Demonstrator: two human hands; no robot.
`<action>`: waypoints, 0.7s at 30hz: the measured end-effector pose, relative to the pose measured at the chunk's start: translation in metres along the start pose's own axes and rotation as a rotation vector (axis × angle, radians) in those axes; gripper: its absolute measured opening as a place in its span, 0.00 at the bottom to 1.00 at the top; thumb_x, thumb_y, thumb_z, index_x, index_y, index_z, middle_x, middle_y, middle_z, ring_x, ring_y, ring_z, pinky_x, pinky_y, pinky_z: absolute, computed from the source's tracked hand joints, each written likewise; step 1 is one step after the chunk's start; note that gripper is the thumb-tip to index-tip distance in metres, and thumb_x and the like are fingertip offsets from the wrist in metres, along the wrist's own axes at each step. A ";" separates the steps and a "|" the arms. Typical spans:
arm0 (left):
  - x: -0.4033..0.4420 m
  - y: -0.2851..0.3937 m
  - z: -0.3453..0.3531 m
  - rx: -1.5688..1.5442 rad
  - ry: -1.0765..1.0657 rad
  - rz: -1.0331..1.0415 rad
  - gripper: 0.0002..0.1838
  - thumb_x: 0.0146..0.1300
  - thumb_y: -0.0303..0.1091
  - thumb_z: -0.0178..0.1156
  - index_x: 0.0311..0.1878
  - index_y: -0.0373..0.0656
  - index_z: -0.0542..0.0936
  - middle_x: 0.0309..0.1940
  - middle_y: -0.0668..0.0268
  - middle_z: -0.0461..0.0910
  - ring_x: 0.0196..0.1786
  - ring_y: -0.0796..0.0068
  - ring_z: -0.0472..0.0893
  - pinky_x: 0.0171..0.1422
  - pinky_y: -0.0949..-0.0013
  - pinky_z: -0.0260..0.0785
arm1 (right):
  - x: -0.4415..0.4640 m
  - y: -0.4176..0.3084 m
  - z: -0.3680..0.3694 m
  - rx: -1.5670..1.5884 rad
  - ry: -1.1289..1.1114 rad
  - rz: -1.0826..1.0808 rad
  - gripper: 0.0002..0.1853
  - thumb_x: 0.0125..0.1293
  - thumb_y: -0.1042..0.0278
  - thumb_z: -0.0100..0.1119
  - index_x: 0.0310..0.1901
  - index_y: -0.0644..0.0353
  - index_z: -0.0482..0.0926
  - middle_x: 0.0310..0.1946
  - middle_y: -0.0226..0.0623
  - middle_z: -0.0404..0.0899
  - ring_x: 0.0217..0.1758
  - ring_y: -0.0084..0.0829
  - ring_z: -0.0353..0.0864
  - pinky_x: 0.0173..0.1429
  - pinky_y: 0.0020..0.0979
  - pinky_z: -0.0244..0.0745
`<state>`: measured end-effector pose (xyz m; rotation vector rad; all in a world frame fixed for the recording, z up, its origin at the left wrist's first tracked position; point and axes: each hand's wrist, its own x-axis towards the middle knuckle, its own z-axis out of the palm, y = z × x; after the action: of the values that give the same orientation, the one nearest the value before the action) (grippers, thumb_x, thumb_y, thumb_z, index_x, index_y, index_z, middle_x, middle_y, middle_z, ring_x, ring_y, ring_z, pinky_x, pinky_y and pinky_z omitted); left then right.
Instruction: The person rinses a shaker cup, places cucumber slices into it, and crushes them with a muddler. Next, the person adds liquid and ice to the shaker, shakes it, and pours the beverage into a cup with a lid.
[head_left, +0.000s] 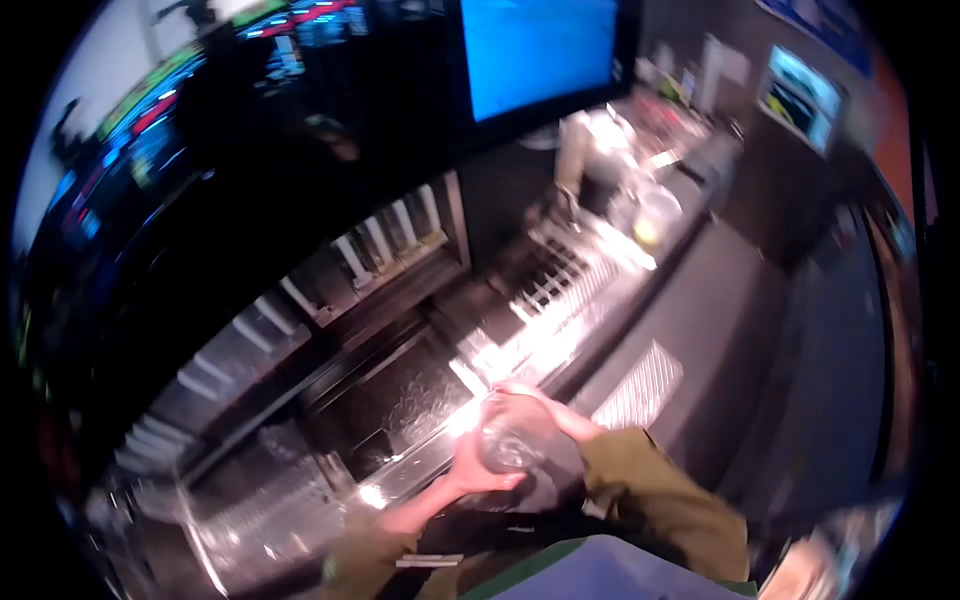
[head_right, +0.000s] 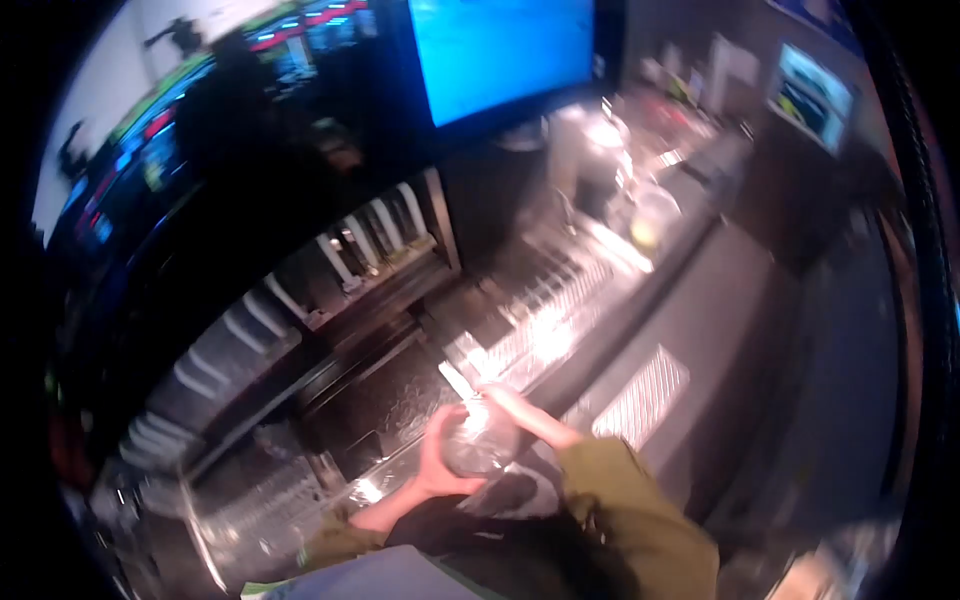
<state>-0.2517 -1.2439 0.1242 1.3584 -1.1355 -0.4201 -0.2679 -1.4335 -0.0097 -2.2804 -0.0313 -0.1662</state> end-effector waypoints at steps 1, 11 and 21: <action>0.014 -0.026 0.022 -0.041 -0.062 0.022 0.55 0.32 0.49 0.74 0.62 0.34 0.56 0.57 0.55 0.63 0.59 0.62 0.67 0.64 0.61 0.58 | -0.038 0.024 -0.028 0.021 0.049 0.073 0.15 0.53 0.74 0.49 0.43 0.63 0.75 0.39 0.49 0.78 0.45 0.42 0.77 0.49 0.36 0.70; 0.198 -0.022 0.367 -0.609 -0.253 0.068 0.58 0.38 0.47 0.72 0.68 0.39 0.47 0.57 0.57 0.62 0.59 0.67 0.64 0.65 0.63 0.54 | -0.377 0.165 -0.259 -0.204 0.449 0.558 0.13 0.55 0.70 0.49 0.39 0.70 0.75 0.31 0.58 0.77 0.37 0.51 0.78 0.41 0.41 0.71; 0.386 -0.135 0.539 -0.838 -0.243 -0.126 0.59 0.37 0.48 0.73 0.68 0.40 0.47 0.55 0.64 0.62 0.58 0.71 0.63 0.63 0.67 0.53 | -0.389 0.384 -0.443 0.102 0.221 0.864 0.13 0.56 0.67 0.51 0.37 0.69 0.76 0.32 0.56 0.77 0.37 0.47 0.78 0.41 0.39 0.71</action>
<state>-0.4725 -1.8796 0.0558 0.6454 -0.8999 -1.0402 -0.6724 -2.0072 -0.0622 -1.9686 1.0119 0.0420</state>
